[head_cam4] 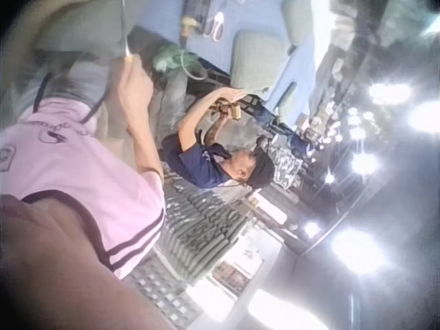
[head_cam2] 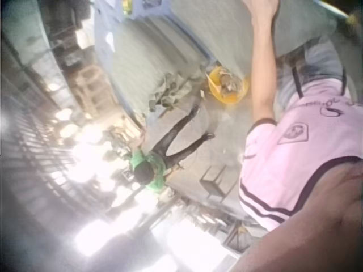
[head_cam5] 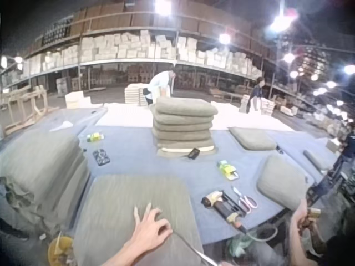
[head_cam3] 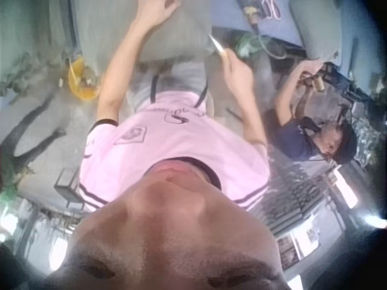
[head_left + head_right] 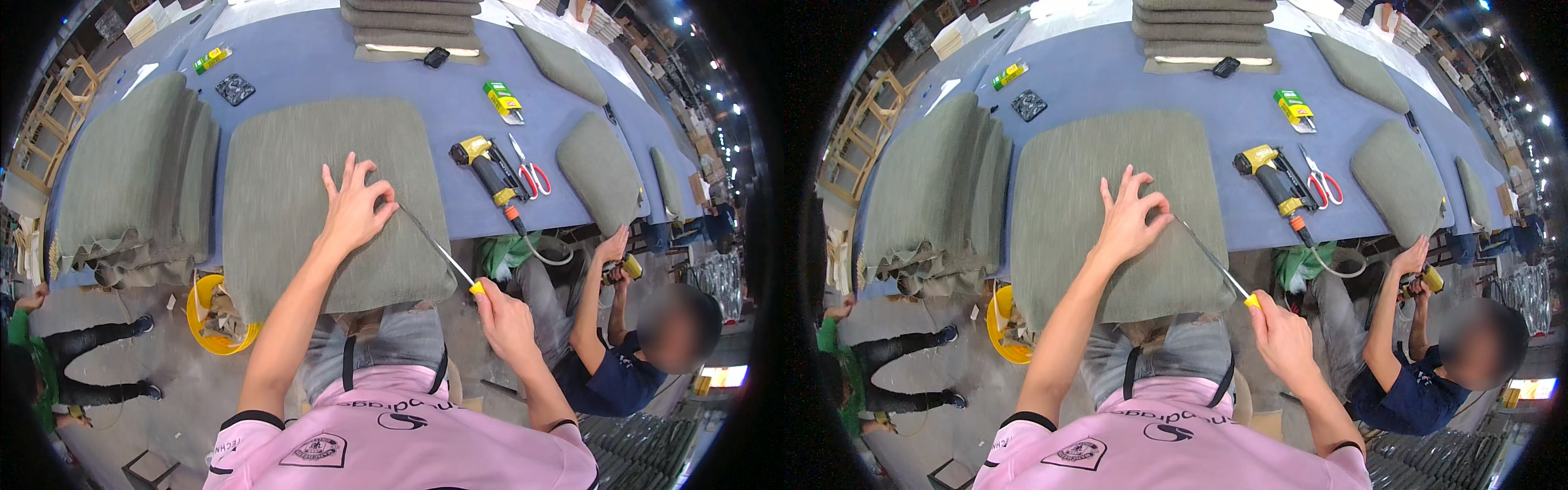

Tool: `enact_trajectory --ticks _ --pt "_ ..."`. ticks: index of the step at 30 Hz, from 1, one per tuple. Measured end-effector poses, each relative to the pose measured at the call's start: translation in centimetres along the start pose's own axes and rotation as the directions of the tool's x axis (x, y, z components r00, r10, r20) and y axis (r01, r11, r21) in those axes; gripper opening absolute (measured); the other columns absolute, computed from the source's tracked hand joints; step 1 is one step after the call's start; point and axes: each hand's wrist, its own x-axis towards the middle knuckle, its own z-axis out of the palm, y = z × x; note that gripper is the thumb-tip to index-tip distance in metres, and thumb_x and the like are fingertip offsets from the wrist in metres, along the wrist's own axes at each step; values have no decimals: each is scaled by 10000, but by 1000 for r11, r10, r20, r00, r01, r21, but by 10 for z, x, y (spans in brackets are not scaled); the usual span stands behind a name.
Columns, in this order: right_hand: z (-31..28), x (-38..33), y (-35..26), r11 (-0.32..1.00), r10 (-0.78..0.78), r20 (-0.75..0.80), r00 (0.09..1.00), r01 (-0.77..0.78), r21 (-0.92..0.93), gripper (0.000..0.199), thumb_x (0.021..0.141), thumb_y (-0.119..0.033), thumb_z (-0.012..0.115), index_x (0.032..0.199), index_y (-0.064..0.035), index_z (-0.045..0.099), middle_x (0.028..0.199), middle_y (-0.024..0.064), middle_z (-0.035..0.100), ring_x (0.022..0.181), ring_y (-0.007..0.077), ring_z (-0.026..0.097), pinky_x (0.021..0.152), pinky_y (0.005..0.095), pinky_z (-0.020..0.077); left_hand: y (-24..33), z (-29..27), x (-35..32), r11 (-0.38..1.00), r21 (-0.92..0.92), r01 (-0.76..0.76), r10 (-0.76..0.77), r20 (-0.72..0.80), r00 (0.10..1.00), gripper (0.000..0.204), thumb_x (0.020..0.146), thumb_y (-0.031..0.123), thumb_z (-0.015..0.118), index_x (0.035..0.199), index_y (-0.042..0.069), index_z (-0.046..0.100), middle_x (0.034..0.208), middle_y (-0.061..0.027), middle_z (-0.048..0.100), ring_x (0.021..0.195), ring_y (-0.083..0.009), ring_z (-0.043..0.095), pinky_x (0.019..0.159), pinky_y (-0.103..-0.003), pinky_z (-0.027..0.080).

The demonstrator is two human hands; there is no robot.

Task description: The person staples fabric onto cushion frames using a staple gun, then uses a seam ripper to open seams and scissors to trim excess fabric. The person folds and tucks fabric edges to finish the cushion cover.

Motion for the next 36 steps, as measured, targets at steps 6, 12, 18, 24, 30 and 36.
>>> enact_trajectory --ticks 6,12,18,24,30,36 --pt "6 -4 12 999 -32 -21 999 32 11 349 1095 -288 637 1386 -95 652 884 210 754 770 439 734 691 549 570 2 6 -5 999 -5 -41 41 -55 998 165 950 280 830 977 174 706 1566 -181 510 1636 -497 256 1271 -809 38" --pt "7 -1 21 997 -69 -14 998 69 16 373 1084 -291 658 1400 -93 648 895 202 756 774 423 741 678 548 572 2 6 -5 1000 14 16 -16 -33 999 168 934 288 826 960 187 694 1574 -137 503 1651 -466 247 1292 -768 24" --pt "26 -2 25 984 2 77 997 -16 177 301 1115 -322 616 1277 -71 654 843 192 721 714 394 705 623 501 550 14 8 2 997 38 64 -63 -15 998 230 914 356 841 947 182 695 1577 -135 497 1643 -451 259 1289 -767 16" --pt "93 29 109 -77 -456 680 574 -787 612 570 1180 -602 399 1193 -68 601 645 -51 412 477 37 340 387 224 293 20 10 14 979 -46 199 -200 -19 980 373 876 515 873 936 178 723 1581 -139 493 1645 -429 236 1288 -766 -37" --pt "115 45 124 -24 -479 668 570 -769 639 606 1184 -576 396 1315 -30 626 628 -31 432 455 54 347 380 235 281 8 -15 10 964 -236 121 -93 128 987 336 942 448 828 942 119 757 1505 -93 600 1621 -392 314 1320 -704 -11" --pt "37 20 74 470 -20 496 868 -430 771 398 1167 -400 548 1290 -55 703 694 -57 488 553 28 397 498 225 312 -15 -36 -45 905 -409 113 -181 -132 974 202 980 257 804 1018 68 745 1291 -98 731 1439 -376 586 1241 -523 389"
